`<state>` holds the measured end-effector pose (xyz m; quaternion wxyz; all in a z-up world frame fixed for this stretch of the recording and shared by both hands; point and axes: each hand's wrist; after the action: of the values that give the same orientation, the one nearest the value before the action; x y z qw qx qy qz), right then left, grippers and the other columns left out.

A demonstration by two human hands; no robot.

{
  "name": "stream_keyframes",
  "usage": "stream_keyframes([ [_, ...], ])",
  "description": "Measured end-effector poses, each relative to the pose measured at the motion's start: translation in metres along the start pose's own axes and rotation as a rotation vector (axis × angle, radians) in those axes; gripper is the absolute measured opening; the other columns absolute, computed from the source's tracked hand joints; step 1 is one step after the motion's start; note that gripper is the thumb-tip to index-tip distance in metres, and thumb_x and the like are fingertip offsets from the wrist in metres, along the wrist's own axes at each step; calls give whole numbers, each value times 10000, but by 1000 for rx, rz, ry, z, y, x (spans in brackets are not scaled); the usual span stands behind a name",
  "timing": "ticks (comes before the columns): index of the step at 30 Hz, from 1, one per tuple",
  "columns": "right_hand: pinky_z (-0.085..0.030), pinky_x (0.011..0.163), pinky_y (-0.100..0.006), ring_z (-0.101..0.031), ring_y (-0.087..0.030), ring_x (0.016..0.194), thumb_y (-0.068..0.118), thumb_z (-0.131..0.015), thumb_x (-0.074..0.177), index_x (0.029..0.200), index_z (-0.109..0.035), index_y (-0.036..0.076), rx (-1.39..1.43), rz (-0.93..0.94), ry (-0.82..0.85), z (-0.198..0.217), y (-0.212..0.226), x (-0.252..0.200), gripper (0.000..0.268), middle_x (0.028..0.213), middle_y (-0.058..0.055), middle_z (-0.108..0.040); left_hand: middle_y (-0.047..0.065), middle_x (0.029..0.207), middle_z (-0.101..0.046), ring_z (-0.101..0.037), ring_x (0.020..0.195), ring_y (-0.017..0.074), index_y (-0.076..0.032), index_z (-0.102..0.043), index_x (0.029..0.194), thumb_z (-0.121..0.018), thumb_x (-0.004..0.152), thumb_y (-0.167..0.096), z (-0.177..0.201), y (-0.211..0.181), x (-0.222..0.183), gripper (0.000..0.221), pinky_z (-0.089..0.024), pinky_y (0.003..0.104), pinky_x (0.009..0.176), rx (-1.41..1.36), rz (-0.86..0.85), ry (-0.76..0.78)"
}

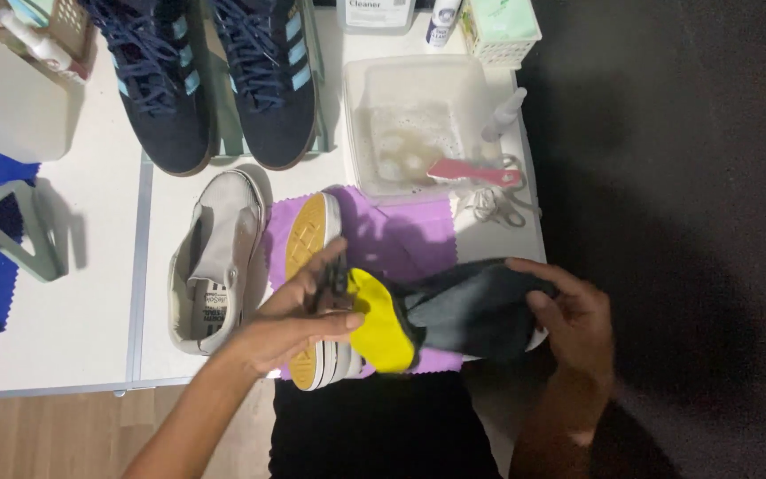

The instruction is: Cleaning the rubber soles of sneakers by scrubbing with a brush and cleaning solution and wiping with a cloth.

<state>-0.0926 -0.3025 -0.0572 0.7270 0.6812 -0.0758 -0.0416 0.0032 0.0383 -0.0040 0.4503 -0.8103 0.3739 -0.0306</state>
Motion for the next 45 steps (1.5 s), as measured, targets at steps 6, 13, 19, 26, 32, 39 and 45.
stream_keyframes([
  [6,-355,1181,-485,-689,-183,1047,45,-643,980,1230,-749,50,-464,207,5,31,-46,9,272,1140,-81,-780,119,919,-589,-557,731,114,-100,60,1593,-937,552,62,10,4,13,1451,-458,206,616,290,-201,-15],
  [13,-326,547,-381,-450,-229,592,56,-694,991,979,-710,109,-1213,667,-290,64,-117,-5,57,668,-64,-533,116,986,-636,-560,877,240,-66,-699,1199,-679,832,97,43,40,23,402,-492,421,933,887,-893,30],
  [19,-466,665,-293,-546,-122,689,-80,-719,953,1067,-726,-38,-556,449,-292,21,-52,23,121,786,-108,-681,125,819,-749,-588,759,192,-52,-785,931,-590,842,101,44,26,34,263,-488,363,747,595,-570,-61],
  [26,-496,642,-262,-525,-126,627,-56,-603,972,1322,-691,36,-380,248,-109,3,-9,36,372,714,-91,-669,23,838,-465,-529,801,130,30,-537,1039,-856,752,-35,37,45,58,434,-474,235,686,416,-367,-264],
  [32,-526,906,-329,-641,-206,921,1,-626,958,1150,-750,38,-134,398,118,40,-46,51,232,936,-120,-738,190,1015,-723,-696,994,329,39,-665,1112,-698,775,122,51,25,32,349,-536,482,878,661,-684,-167],
  [39,-587,701,-373,-657,-317,824,178,-486,1069,971,-494,105,283,465,-147,26,-79,40,123,991,-255,-662,247,1038,-757,-746,981,376,39,-694,910,-643,858,136,42,12,33,121,-572,487,855,679,-974,-172],
  [45,-522,579,-341,-578,-262,679,171,-529,1044,875,-510,-11,182,570,-128,21,-47,59,250,811,-223,-598,283,1086,-725,-729,1022,418,-37,-649,721,-666,872,32,79,-2,35,167,-529,582,985,526,-1006,-33],
])
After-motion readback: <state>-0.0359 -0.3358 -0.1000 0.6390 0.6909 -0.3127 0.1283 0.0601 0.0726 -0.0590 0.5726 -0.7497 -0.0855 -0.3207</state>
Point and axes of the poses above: each hand's wrist, its own x-axis towards the middle knuckle, its own z-axis out of the back of the hand, y = z × x
